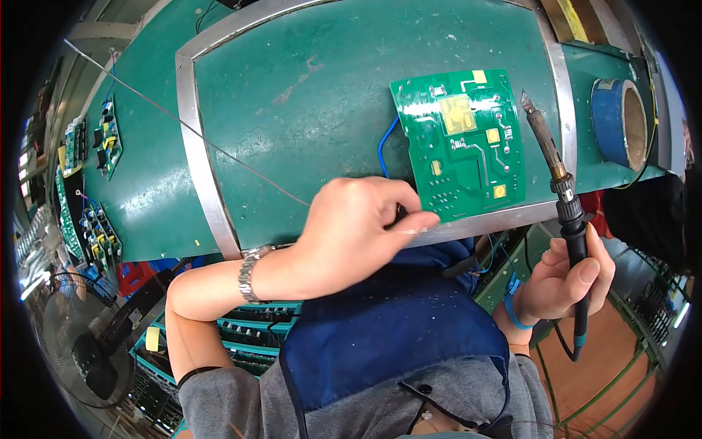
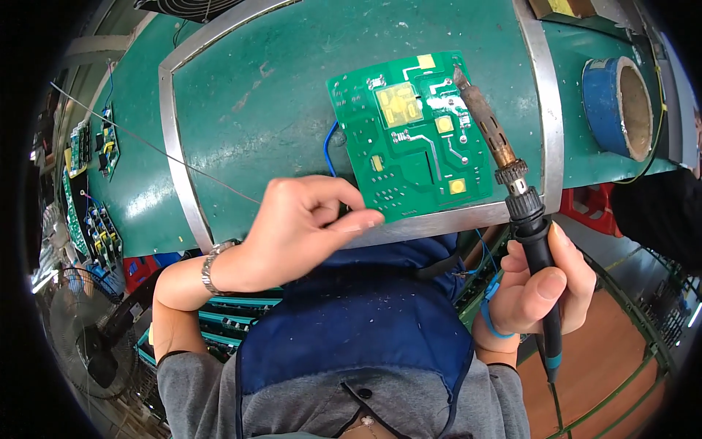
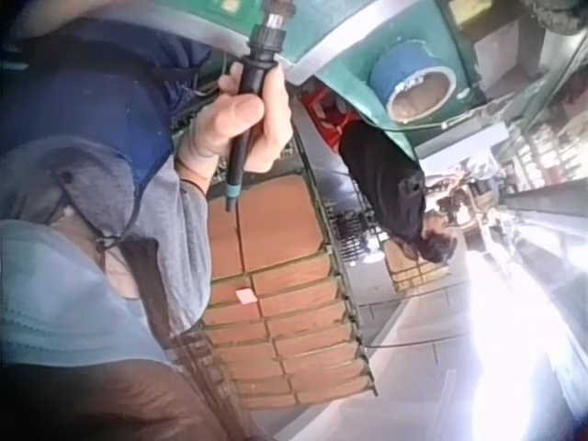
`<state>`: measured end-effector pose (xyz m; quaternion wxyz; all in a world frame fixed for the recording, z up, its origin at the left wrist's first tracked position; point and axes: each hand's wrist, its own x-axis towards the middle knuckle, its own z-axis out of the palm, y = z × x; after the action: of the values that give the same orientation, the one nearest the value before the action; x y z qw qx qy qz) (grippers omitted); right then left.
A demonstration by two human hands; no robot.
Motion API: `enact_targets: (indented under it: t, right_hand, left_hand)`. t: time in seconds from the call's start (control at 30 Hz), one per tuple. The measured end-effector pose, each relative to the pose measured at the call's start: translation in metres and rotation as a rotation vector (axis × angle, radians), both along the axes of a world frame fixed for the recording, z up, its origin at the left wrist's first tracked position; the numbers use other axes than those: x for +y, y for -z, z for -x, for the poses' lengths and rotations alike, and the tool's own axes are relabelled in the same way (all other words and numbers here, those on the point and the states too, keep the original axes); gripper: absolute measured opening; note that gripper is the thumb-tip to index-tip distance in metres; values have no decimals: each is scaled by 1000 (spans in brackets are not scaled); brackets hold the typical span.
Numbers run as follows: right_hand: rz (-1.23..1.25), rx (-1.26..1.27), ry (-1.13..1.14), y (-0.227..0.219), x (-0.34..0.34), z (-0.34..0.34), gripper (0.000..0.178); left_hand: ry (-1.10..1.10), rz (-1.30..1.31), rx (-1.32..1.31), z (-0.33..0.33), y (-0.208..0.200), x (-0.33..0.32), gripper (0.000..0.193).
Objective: The person solders connections on a circuit board using a soldering iron and solder wire, sets it aside, and takes another circuit board from a pile. They then solder various points on both sides of the new circuit board using the soldering iron and solder wire.
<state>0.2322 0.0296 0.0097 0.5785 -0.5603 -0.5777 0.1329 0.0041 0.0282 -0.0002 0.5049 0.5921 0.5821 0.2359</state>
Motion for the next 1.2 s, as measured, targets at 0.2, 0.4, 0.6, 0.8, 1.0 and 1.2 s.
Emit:
enact_targets:
  t: [0.2, 0.4, 0.6, 0.8, 1.0, 1.2]
  right_hand:
    - [-105, -38, 35, 5, -1, -18, 45]
    - [-198, -230, 304, -2, 26, -56, 30]
    - [-139, -408, 461, -7, 49, -79, 24]
    - [-43, -359, 471, -15, 45, -77, 23]
    - [-133, -262, 361, -19, 33, -76, 31]
    - [-110, -206, -27, -5, 21, -54, 38]
  left_hand:
    - [-133, 204, -72, 68, -9, 25, 10]
    - [-177, -197, 79, 96, 5, 71, 16]
    - [119, -324, 75, 73, 13, 92, 13]
    - [-148, -229, -31, 63, 4, 79, 20]
    - [-246, -128, -284, 56, -6, 56, 14]
    - [-261, -354, -39, 43, -14, 44, 13]
